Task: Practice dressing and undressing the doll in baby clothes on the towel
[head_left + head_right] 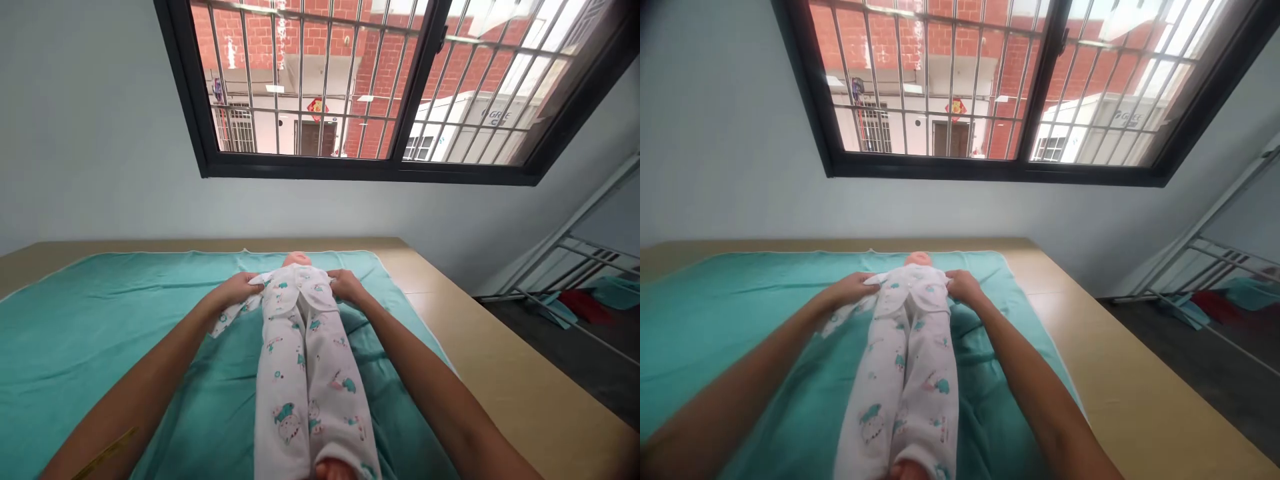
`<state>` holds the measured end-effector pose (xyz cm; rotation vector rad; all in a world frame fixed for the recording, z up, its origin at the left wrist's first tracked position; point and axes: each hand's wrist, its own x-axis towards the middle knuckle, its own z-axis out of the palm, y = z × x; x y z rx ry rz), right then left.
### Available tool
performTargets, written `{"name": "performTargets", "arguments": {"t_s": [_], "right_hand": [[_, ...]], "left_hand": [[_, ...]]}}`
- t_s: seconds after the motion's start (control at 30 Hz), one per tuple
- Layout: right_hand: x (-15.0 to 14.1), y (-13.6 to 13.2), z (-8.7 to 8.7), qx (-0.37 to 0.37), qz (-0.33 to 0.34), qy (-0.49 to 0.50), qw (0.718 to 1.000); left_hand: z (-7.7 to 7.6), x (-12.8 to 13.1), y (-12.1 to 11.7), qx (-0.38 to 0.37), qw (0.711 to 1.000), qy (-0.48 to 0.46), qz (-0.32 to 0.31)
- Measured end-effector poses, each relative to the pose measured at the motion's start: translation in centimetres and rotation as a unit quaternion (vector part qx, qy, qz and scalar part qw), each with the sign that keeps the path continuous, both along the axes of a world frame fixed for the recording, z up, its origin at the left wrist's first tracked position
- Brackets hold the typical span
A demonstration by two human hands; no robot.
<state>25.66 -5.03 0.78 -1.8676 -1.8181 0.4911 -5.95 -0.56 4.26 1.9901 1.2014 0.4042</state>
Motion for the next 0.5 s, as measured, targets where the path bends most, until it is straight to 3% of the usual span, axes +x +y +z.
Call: {"name": "performTargets", "arguments": {"t_s": [0.13, 0.3, 0.4, 0.5], "right_hand": [[-0.5, -0.1, -2.1, -0.01, -0.027, -0.05, 0.998], [-0.6, -0.5, -3.0, -0.002, -0.044, -0.113, 0.993], [-0.8, -2.3, -3.7, 0.061, -0.061, -0.179, 0.98], [-1.3, -6.2, -5.4, 0.152, -0.084, -0.209, 0.962]], "left_hand": [[-3.0, 0.2, 0.1, 0.012, 1.0, -0.008, 0.005], [-4.5, 0.6, 0.8, 0.079, 0.996, 0.046, 0.011], [-5.5, 0.5, 0.1, 0.188, 0.974, 0.113, 0.062], [-7.1, 0.8, -3.5, 0.319, 0.934, 0.074, 0.142]]}}
